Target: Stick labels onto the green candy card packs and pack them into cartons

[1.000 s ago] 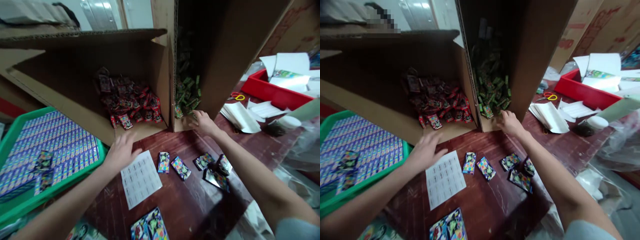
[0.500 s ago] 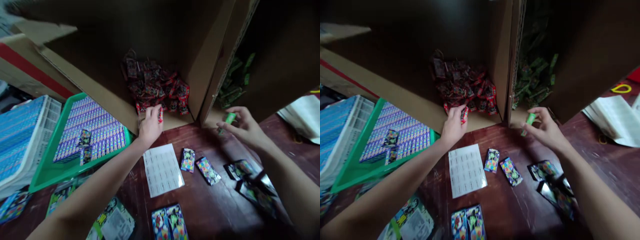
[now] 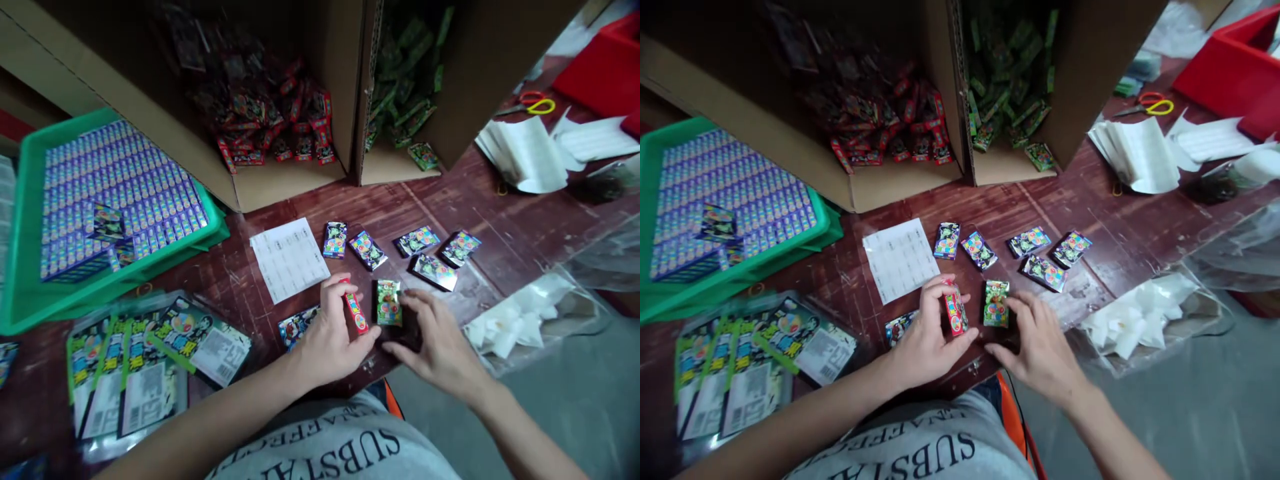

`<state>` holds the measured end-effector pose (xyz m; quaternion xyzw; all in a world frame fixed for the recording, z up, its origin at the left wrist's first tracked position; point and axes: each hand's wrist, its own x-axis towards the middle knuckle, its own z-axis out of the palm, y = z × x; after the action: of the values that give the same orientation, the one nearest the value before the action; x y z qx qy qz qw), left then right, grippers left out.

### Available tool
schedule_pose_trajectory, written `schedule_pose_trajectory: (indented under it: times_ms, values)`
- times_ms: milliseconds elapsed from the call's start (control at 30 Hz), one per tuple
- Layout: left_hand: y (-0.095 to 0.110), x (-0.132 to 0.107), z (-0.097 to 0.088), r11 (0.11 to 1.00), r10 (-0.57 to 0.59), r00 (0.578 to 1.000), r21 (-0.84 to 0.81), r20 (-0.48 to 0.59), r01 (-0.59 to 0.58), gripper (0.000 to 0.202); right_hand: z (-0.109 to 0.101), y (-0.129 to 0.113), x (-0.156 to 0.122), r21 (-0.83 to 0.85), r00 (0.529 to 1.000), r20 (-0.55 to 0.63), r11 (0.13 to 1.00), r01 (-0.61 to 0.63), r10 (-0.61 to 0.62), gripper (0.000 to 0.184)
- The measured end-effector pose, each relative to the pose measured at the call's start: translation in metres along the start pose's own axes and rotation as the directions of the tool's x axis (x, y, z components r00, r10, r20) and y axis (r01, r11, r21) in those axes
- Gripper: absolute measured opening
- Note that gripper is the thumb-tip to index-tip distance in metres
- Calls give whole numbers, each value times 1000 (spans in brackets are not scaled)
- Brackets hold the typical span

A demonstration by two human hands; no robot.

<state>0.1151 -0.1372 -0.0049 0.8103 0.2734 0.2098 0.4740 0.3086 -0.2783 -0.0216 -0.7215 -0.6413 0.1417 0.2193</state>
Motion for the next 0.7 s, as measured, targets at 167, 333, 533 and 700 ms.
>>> schedule_pose_trajectory:
  times_ms: [167,333,533,700]
  values:
    - [-14,-15,2,877,199,980,448,-11,-173,66,-25,23,38,58,947,212,971,233,-240,91]
    - [-13,-30,-8,706,49,998,706,28,-54,68,-6,28,60,115,900,283,944,310,-331,90]
    - [-1,-46,-33,762,-51,990,645,131,-46,107,16,6,68,191,826,303,879,436,-475,103]
    - [-8,-82,-111,684,-133,931,711,340,-162,111,29,-22,73,77,789,292,835,544,-541,109]
